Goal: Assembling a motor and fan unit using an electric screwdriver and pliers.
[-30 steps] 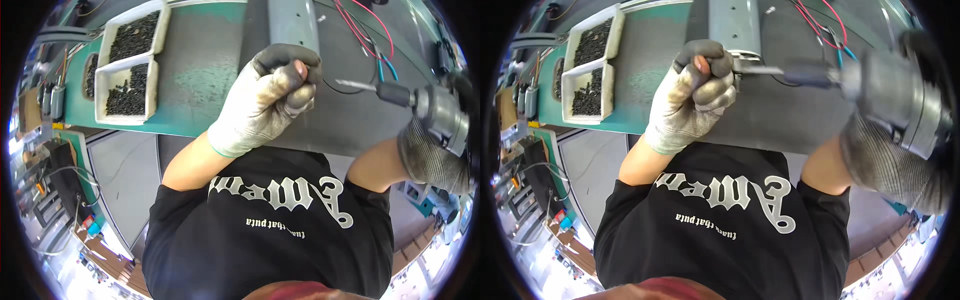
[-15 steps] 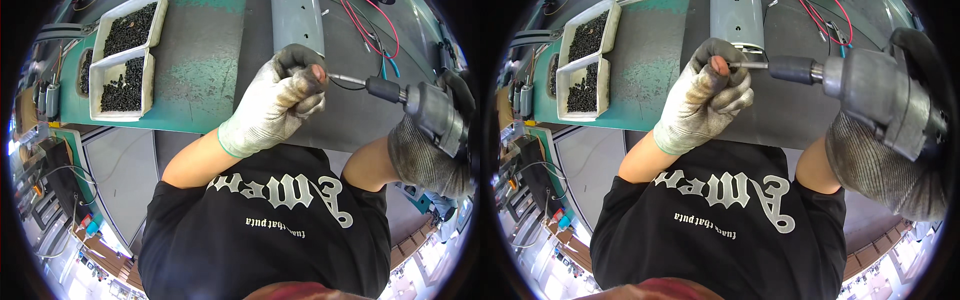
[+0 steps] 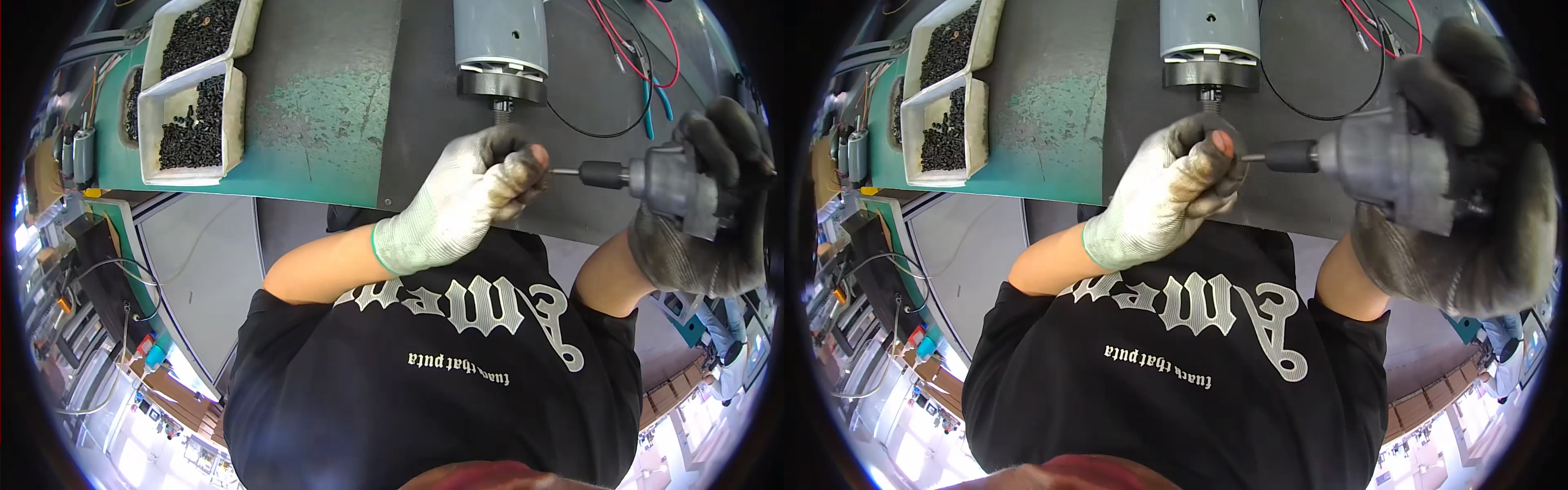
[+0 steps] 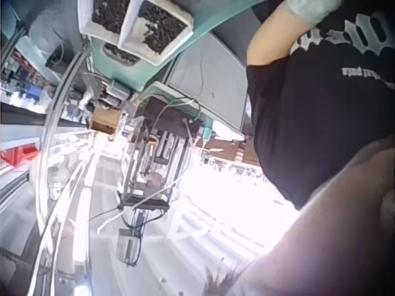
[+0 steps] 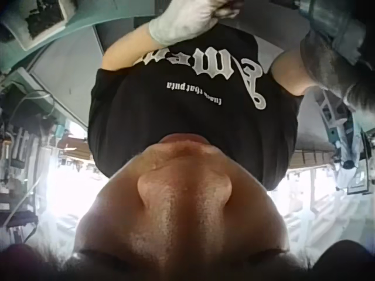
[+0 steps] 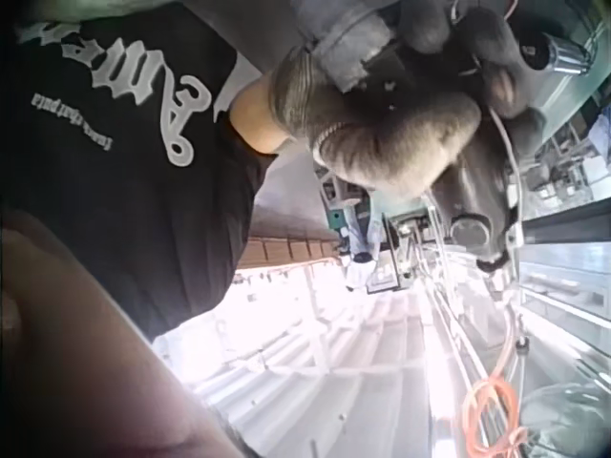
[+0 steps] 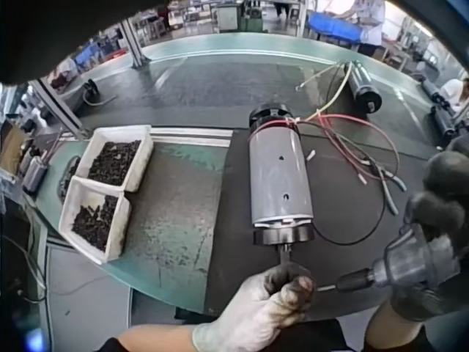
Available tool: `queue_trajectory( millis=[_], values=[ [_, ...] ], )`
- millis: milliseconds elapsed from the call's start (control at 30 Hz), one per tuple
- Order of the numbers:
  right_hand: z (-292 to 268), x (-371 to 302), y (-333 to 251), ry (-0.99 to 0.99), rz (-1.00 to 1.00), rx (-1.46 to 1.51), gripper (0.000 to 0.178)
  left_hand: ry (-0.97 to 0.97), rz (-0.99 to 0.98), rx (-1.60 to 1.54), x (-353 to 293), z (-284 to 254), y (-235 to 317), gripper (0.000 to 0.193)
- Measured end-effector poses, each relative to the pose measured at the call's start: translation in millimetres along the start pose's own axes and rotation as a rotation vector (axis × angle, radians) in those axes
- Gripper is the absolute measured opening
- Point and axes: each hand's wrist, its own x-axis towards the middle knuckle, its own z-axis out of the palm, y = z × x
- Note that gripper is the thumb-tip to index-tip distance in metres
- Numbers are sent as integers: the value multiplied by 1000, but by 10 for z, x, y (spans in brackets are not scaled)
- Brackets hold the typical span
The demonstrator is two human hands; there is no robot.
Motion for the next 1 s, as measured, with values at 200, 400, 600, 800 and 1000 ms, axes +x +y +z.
queue_trajectory(
  millis=[200, 400, 600, 800, 1000],
  values=[
    [111, -47, 131, 17, 44, 17, 34, -41, -149, -293, -10, -68, -152, 27],
    [31, -110, 30, 24, 74, 43, 34, -205, -402, -91, 12, -186, -11, 32],
    [-17, -118, -29, 14, 89, 75, 33, -225, 24, 364, 25, -179, -168, 49],
    [131, -132, 74, 0, 97, 97, 32, -476, -489, -414, -51, -116, -44, 50],
    [9, 21, 103, -14, 93, 121, 32, 123, -236, -503, 96, -128, -91, 27]
  ],
)
